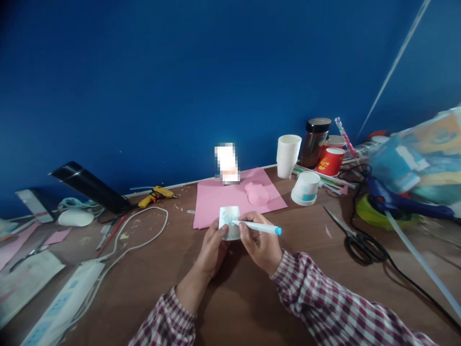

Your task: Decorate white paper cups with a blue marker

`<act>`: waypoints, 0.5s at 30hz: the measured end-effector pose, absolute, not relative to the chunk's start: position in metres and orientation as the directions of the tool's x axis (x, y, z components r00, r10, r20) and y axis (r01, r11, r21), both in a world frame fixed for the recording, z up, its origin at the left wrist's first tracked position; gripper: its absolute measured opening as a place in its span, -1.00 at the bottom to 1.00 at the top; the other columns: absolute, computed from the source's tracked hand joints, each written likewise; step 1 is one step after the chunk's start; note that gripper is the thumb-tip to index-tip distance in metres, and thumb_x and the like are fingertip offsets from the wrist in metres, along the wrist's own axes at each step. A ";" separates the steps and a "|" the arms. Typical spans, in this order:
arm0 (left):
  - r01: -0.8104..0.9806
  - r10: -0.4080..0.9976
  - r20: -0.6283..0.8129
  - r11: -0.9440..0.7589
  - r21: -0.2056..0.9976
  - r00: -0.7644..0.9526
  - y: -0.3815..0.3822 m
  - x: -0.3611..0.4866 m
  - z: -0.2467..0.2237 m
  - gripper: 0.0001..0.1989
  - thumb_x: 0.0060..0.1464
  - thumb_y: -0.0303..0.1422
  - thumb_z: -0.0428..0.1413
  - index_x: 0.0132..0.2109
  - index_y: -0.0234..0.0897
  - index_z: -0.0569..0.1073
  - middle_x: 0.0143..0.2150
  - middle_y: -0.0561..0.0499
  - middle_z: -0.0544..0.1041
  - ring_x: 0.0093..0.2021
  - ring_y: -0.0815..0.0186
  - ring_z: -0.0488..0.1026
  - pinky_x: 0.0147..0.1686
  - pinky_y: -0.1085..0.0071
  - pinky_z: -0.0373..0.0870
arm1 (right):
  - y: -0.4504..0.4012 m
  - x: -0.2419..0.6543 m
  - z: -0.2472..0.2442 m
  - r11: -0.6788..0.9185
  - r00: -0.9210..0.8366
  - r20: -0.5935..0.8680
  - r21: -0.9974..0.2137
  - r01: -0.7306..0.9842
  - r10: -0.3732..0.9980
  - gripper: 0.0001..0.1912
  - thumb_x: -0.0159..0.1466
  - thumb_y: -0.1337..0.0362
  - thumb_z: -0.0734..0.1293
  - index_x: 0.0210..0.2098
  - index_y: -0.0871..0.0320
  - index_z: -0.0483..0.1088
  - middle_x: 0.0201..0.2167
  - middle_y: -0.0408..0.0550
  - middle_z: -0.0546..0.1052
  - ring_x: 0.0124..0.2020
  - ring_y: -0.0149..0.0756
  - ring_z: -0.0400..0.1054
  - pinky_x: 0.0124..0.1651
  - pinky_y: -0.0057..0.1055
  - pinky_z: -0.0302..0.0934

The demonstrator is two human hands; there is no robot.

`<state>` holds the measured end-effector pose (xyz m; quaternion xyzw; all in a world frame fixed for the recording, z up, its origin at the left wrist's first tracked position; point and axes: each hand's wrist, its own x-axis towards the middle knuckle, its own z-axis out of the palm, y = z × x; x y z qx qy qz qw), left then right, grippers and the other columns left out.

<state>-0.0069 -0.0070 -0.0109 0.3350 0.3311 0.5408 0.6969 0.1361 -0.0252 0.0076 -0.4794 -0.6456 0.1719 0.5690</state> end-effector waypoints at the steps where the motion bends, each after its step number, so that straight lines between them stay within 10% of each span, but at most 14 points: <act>1: -0.531 0.975 -0.095 0.189 0.826 0.199 -0.007 -0.007 -0.011 -0.63 0.01 -0.27 0.29 -0.04 -0.29 0.48 -0.18 -0.02 0.57 -0.19 0.31 0.47 -0.11 0.38 0.35 | -0.025 0.136 0.008 0.481 0.109 0.573 -0.765 0.428 0.812 -0.88 0.34 0.27 0.24 -0.29 0.14 0.37 -0.39 -0.05 0.50 -0.39 -0.27 0.43 -0.34 -0.38 0.31; 15: -0.525 0.976 -0.096 0.188 0.830 0.197 -0.007 -0.008 -0.011 -0.63 0.02 -0.26 0.28 -0.03 -0.27 0.47 -0.18 -0.02 0.57 -0.17 0.27 0.48 -0.09 0.35 0.34 | -0.026 0.136 0.008 0.471 0.106 0.555 -0.779 0.414 0.825 -0.89 0.35 0.26 0.23 -0.28 0.13 0.36 -0.38 -0.04 0.51 -0.38 -0.26 0.44 -0.36 -0.37 0.33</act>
